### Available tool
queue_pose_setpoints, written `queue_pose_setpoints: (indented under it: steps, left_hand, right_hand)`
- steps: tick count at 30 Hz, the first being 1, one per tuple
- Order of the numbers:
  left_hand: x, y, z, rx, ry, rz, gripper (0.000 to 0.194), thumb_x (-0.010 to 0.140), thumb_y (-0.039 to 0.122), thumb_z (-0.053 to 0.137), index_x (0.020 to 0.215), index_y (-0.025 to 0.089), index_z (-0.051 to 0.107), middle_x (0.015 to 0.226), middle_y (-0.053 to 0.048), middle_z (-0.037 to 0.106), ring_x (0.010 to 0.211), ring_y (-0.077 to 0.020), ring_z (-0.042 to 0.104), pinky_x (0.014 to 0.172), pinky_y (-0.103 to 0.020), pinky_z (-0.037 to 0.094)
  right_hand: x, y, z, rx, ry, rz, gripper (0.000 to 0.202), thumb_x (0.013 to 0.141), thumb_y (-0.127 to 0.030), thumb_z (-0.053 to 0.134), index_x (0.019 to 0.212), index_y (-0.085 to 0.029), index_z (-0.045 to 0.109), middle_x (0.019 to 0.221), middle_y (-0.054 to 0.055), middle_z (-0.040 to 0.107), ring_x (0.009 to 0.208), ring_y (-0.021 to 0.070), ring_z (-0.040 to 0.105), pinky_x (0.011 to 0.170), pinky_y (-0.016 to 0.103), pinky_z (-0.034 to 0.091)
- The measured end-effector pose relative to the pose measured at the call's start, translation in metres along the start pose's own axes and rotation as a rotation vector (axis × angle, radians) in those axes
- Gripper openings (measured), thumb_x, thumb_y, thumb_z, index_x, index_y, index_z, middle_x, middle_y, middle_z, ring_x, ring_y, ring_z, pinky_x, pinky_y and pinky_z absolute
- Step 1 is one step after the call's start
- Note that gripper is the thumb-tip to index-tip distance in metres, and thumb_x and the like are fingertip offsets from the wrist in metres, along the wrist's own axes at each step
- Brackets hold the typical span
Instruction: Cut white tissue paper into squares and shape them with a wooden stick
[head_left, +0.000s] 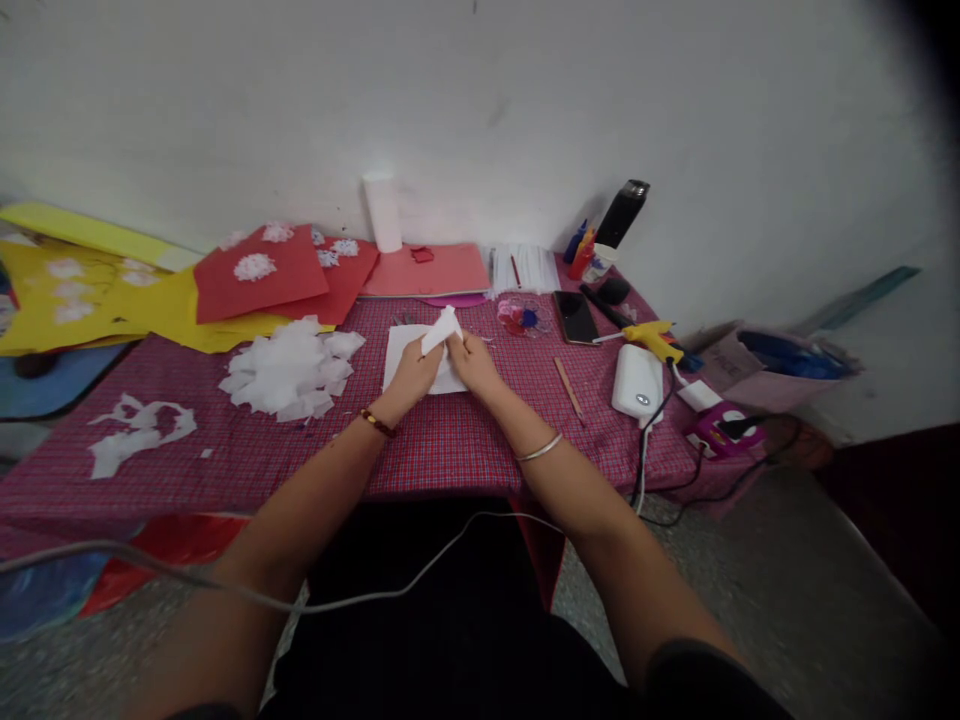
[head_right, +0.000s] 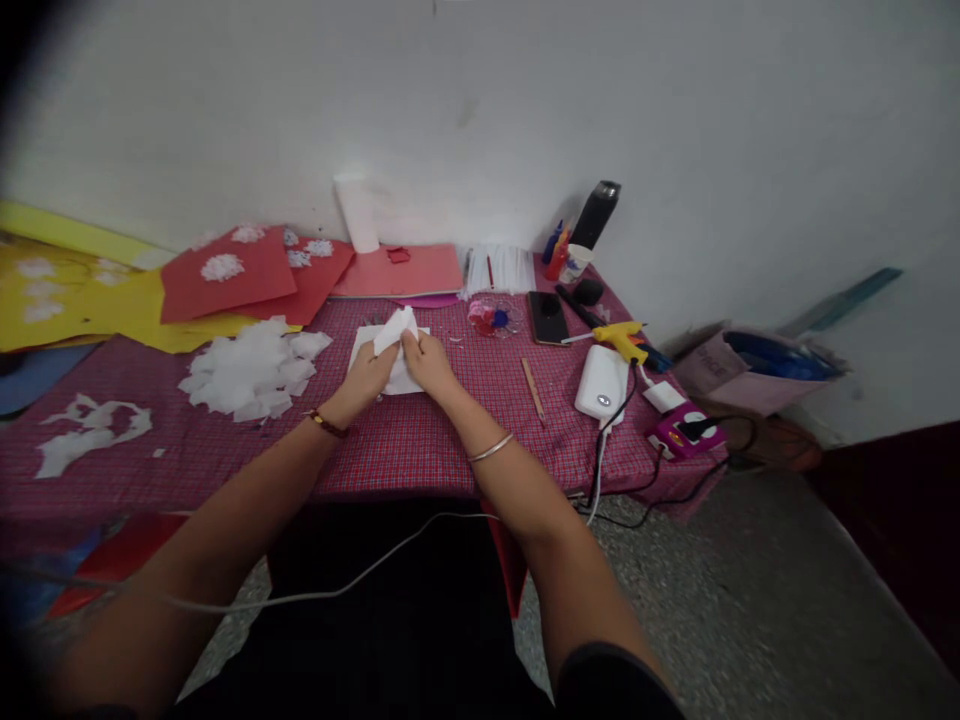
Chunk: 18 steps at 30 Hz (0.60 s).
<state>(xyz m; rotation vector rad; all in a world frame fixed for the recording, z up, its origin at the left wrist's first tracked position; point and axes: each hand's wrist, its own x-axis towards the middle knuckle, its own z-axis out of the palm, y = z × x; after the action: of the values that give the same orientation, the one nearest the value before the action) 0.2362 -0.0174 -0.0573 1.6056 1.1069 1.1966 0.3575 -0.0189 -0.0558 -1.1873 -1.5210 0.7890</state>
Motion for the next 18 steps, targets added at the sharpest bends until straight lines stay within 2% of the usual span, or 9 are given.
queue_pose_setpoints:
  steps: [5,10,13,16,18]
  left_hand:
    - [-0.007,0.012,0.005,-0.02,-0.038,0.027,0.012,0.081,0.022,0.05,0.071,0.017,0.054,0.063,0.002,0.053,0.058,-0.0127,0.045,0.057,-0.025,0.038]
    - [-0.005,0.008,0.006,-0.028,0.083,-0.001,0.021,0.084,0.03,0.049,0.07,0.017,0.056,0.064,0.0,0.055,0.06,-0.015,0.047,0.058,-0.027,0.037]
    - [-0.008,0.004,0.012,0.018,0.143,0.043,0.018,0.082,0.029,0.052,0.067,0.019,0.056,0.065,-0.001,0.056,0.063,-0.0166,0.048,0.062,-0.028,0.037]
    - [-0.012,0.002,0.017,0.1,0.099,0.11,0.011,0.077,0.025,0.056,0.067,0.02,0.057,0.065,-0.002,0.057,0.065,-0.0189,0.05,0.066,-0.029,0.038]
    - [-0.011,0.002,0.016,0.146,0.072,0.122,0.009,0.075,0.024,0.06,0.066,0.021,0.057,0.063,-0.002,0.056,0.065,-0.02,0.052,0.067,-0.029,0.039]
  right_hand:
    - [0.0,0.004,0.002,0.004,0.086,0.038,0.03,0.091,-0.035,0.037,0.067,-0.02,0.047,0.061,-0.002,0.046,0.06,0.0134,0.042,0.057,0.025,0.032]
    - [-0.002,-0.003,0.007,-0.072,0.081,0.022,0.033,0.092,-0.033,0.042,0.061,-0.021,0.044,0.055,-0.004,0.044,0.056,0.0137,0.04,0.058,0.025,0.033]
    - [-0.001,-0.003,0.006,0.026,0.118,0.064,0.027,0.088,-0.026,0.047,0.062,-0.021,0.049,0.058,-0.002,0.051,0.061,0.0154,0.047,0.064,0.026,0.039]
    - [0.001,0.001,0.004,0.104,0.138,0.106,0.015,0.081,-0.013,0.051,0.069,-0.02,0.058,0.067,-0.001,0.062,0.074,0.0182,0.056,0.072,0.028,0.044]
    - [0.0,0.003,0.004,0.143,0.147,0.117,0.012,0.08,-0.013,0.052,0.074,-0.02,0.06,0.07,-0.001,0.064,0.078,0.0187,0.058,0.073,0.028,0.046]
